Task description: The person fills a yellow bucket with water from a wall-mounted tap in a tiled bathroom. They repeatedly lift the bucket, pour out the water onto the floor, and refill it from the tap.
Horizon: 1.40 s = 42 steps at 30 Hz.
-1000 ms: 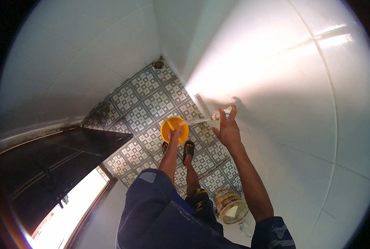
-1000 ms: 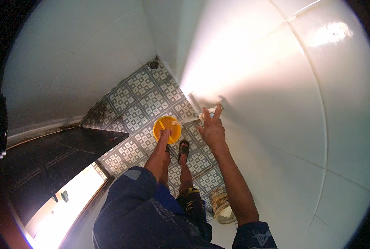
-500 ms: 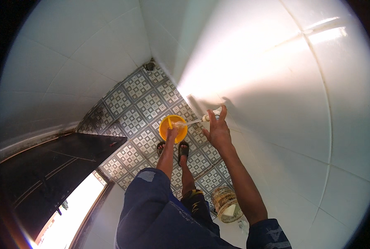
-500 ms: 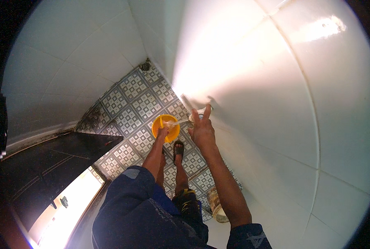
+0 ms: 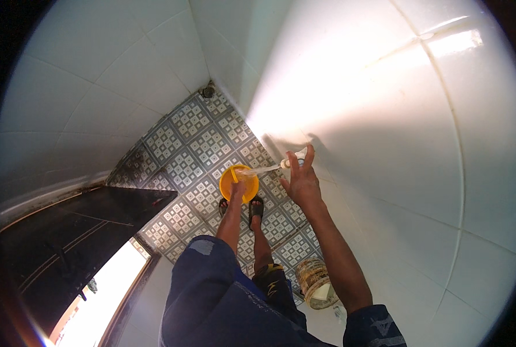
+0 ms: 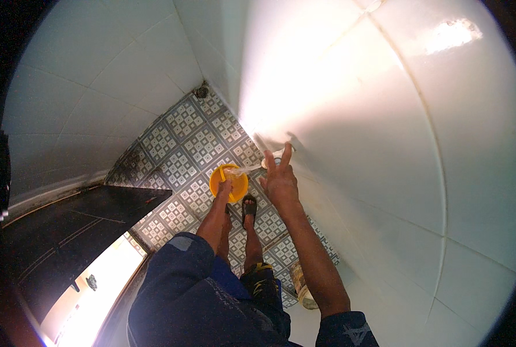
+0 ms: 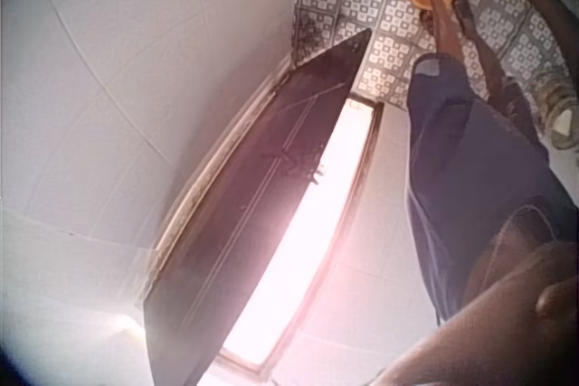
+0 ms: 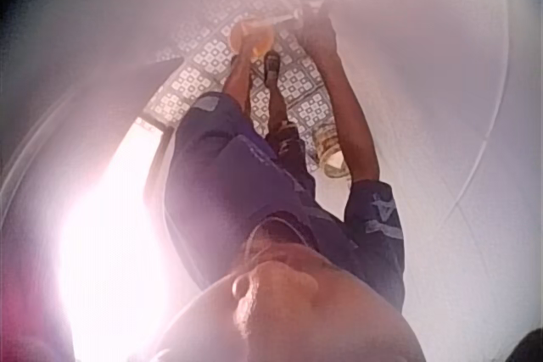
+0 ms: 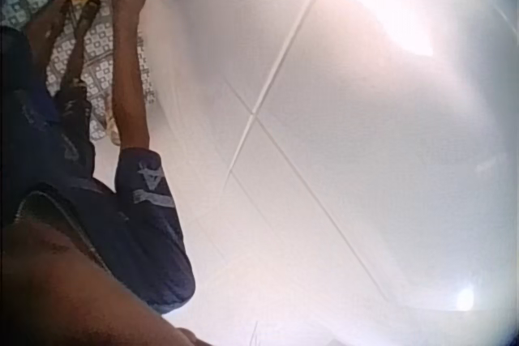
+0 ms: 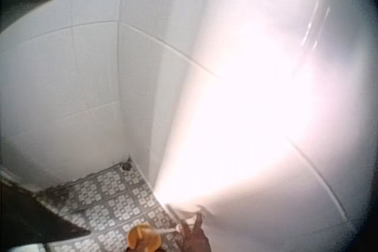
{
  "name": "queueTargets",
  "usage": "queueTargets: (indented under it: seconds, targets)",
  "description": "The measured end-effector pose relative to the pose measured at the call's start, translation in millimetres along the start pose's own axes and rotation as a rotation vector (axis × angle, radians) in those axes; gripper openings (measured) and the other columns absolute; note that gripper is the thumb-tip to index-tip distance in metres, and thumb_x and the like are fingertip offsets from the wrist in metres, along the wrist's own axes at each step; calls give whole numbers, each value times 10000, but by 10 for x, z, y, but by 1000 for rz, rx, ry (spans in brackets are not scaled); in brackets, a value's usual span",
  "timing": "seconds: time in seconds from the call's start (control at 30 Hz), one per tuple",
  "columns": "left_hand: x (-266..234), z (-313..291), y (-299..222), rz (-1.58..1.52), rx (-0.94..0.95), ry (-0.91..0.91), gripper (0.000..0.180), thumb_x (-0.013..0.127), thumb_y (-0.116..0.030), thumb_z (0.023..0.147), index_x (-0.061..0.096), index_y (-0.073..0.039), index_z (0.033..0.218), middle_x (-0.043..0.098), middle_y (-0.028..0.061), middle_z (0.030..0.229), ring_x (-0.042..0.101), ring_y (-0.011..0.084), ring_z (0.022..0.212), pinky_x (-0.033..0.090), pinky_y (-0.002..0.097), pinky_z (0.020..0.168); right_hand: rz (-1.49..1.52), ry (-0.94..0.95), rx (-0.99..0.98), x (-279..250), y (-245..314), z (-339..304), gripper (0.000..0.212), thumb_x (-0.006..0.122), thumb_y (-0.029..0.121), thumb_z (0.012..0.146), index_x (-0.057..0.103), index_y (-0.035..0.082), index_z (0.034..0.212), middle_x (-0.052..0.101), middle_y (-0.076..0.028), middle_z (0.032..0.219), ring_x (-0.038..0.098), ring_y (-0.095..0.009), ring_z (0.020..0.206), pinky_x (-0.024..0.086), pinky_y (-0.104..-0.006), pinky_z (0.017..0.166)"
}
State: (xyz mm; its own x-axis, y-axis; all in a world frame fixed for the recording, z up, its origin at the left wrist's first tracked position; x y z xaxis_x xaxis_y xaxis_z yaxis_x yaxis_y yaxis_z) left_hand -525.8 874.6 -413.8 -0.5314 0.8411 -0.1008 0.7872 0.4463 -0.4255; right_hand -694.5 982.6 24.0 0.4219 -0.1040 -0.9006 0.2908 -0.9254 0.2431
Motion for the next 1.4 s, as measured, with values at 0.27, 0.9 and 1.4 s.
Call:
queueTargets:
  seconds: [0.27, 0.9, 1.4]
  targets:
    - [-349, -16, -163, 368, 143, -209, 176, 544, -161, 766, 589, 6, 738, 579, 100, 625, 560, 200, 521, 445, 340, 481, -9, 7, 4, 30, 3, 17, 708, 723, 191, 733, 315, 132, 1308, 9, -253, 1399, 537, -415, 1042, 493, -421, 879]
    - [-734, -1, -261, 154, 189, -53, 251, 530, -229, 888, 550, -6, 1004, 618, 94, 791, 606, 191, 717, 499, 341, 667, 57, 7, -34, -28, 225, 53, 717, 730, 166, 724, 319, 126, 1309, 15, -249, 1402, 532, -415, 1050, 495, -430, 865]
    - [-848, 33, -203, 117, 260, -137, 300, 676, -184, 691, 507, -54, 903, 557, 52, 704, 554, 186, 600, 440, 313, 551, 65, -19, -46, -51, 240, 48, 698, 731, 152, 721, 329, 117, 1291, 31, -256, 1390, 544, -428, 1023, 502, -437, 861]
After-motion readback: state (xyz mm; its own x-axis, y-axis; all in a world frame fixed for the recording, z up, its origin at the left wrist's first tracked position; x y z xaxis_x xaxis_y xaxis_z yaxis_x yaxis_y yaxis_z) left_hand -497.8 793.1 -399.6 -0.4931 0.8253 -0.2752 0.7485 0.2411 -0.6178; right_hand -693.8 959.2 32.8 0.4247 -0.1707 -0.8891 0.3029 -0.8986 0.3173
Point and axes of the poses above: each hand's wrist, its own z-axis towards the middle knuckle, its own x-axis out of the palm, y = z × x, the point moved 6 cm from there along z, towards the middle knuckle
